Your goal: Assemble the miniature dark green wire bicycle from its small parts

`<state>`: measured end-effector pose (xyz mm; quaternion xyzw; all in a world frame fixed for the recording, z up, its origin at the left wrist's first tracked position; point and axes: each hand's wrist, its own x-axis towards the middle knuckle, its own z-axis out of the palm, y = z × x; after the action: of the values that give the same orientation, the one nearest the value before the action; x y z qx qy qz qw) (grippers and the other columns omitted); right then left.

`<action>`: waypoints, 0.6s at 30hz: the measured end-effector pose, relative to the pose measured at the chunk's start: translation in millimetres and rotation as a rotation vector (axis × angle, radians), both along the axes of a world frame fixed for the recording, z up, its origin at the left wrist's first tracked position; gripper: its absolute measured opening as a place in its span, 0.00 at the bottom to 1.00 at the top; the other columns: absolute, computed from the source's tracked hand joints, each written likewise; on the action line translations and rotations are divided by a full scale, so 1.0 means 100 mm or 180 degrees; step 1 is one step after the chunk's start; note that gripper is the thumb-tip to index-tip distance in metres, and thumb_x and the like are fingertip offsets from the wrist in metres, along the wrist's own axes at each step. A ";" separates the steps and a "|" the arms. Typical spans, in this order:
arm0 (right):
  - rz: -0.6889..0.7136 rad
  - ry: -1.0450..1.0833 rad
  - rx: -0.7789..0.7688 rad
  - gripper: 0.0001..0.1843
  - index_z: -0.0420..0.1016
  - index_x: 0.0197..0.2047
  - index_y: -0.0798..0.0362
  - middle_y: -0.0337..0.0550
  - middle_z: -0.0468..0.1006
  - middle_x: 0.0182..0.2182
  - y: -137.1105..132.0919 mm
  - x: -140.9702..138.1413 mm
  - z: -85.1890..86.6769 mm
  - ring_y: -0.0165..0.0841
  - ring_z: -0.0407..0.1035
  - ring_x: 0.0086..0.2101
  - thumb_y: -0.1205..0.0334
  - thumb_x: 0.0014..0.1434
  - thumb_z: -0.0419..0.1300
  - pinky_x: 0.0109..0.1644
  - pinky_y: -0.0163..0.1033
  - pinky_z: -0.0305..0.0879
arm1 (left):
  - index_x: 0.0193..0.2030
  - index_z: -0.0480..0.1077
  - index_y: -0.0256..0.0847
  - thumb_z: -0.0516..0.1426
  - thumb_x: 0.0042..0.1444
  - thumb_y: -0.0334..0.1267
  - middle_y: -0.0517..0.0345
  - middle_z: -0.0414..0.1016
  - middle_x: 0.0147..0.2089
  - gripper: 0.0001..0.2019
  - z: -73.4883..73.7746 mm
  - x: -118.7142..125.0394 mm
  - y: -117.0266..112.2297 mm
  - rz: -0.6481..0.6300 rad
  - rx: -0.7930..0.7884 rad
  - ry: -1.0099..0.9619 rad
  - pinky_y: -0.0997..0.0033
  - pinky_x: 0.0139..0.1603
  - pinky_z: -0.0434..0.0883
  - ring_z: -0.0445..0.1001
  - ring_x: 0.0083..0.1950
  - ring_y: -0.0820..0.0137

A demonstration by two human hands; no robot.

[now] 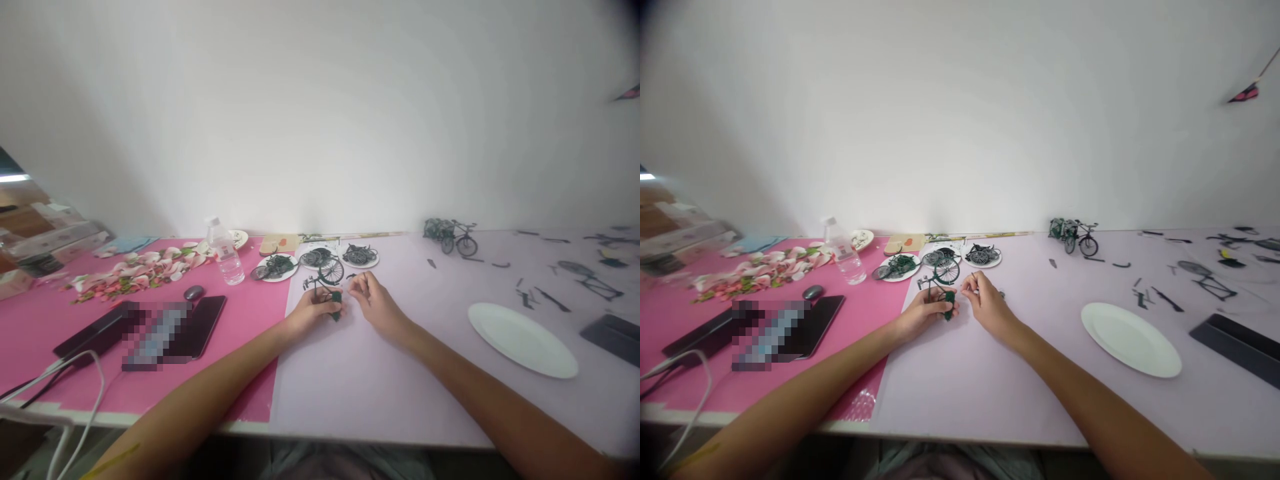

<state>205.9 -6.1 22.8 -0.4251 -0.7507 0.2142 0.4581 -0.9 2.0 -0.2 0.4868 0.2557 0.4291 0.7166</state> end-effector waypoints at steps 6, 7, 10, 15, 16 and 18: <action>0.0083 0.0087 0.0026 0.13 0.51 0.36 0.46 0.42 0.76 0.39 -0.07 -0.10 -0.03 0.38 0.72 0.41 0.62 0.67 0.55 0.49 0.44 0.66 | 0.46 0.73 0.32 0.70 0.52 0.37 0.47 0.80 0.38 0.18 -0.06 0.01 0.04 -0.0125 0.0354 0.0157 0.66 0.41 0.71 0.78 0.38 0.64; 0.0089 0.0090 0.0034 0.13 0.51 0.36 0.46 0.42 0.77 0.39 -0.07 -0.11 -0.04 0.38 0.72 0.41 0.62 0.67 0.55 0.49 0.44 0.66 | 0.45 0.73 0.32 0.70 0.52 0.38 0.47 0.80 0.37 0.17 -0.06 0.01 0.04 -0.0141 0.0393 0.0185 0.66 0.41 0.71 0.78 0.37 0.65; 0.0118 0.0094 0.0041 0.14 0.50 0.35 0.46 0.42 0.77 0.39 -0.07 -0.13 -0.06 0.38 0.72 0.42 0.63 0.66 0.56 0.50 0.44 0.66 | 0.45 0.73 0.32 0.70 0.53 0.39 0.48 0.80 0.36 0.17 -0.05 0.01 0.04 -0.0157 0.0442 0.0252 0.67 0.41 0.72 0.78 0.37 0.65; 0.0098 0.0007 0.0026 0.14 0.51 0.35 0.46 0.42 0.78 0.40 -0.07 -0.12 -0.03 0.39 0.73 0.43 0.61 0.67 0.56 0.50 0.44 0.67 | 0.44 0.73 0.32 0.70 0.53 0.40 0.47 0.80 0.36 0.18 -0.03 0.01 0.04 -0.0174 0.0510 0.0387 0.66 0.42 0.72 0.78 0.36 0.65; 0.0090 -0.0017 0.0026 0.14 0.51 0.35 0.46 0.42 0.78 0.40 -0.08 -0.11 -0.03 0.39 0.73 0.43 0.61 0.67 0.56 0.50 0.45 0.67 | 0.43 0.73 0.32 0.71 0.52 0.40 0.47 0.80 0.36 0.18 -0.02 0.01 0.04 -0.0175 0.0527 0.0399 0.66 0.41 0.72 0.78 0.36 0.65; 0.0090 -0.0043 0.0023 0.14 0.51 0.35 0.46 0.43 0.78 0.39 -0.09 -0.11 -0.02 0.39 0.73 0.43 0.61 0.67 0.56 0.49 0.45 0.67 | 0.42 0.73 0.31 0.71 0.52 0.41 0.46 0.80 0.36 0.18 -0.02 0.02 0.05 -0.0175 0.0530 0.0420 0.65 0.41 0.72 0.78 0.36 0.65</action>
<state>194.9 -14.8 20.9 -0.4142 -0.7604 0.2151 0.4516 0.8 6.6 -2.3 0.5786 0.2524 0.3961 0.6668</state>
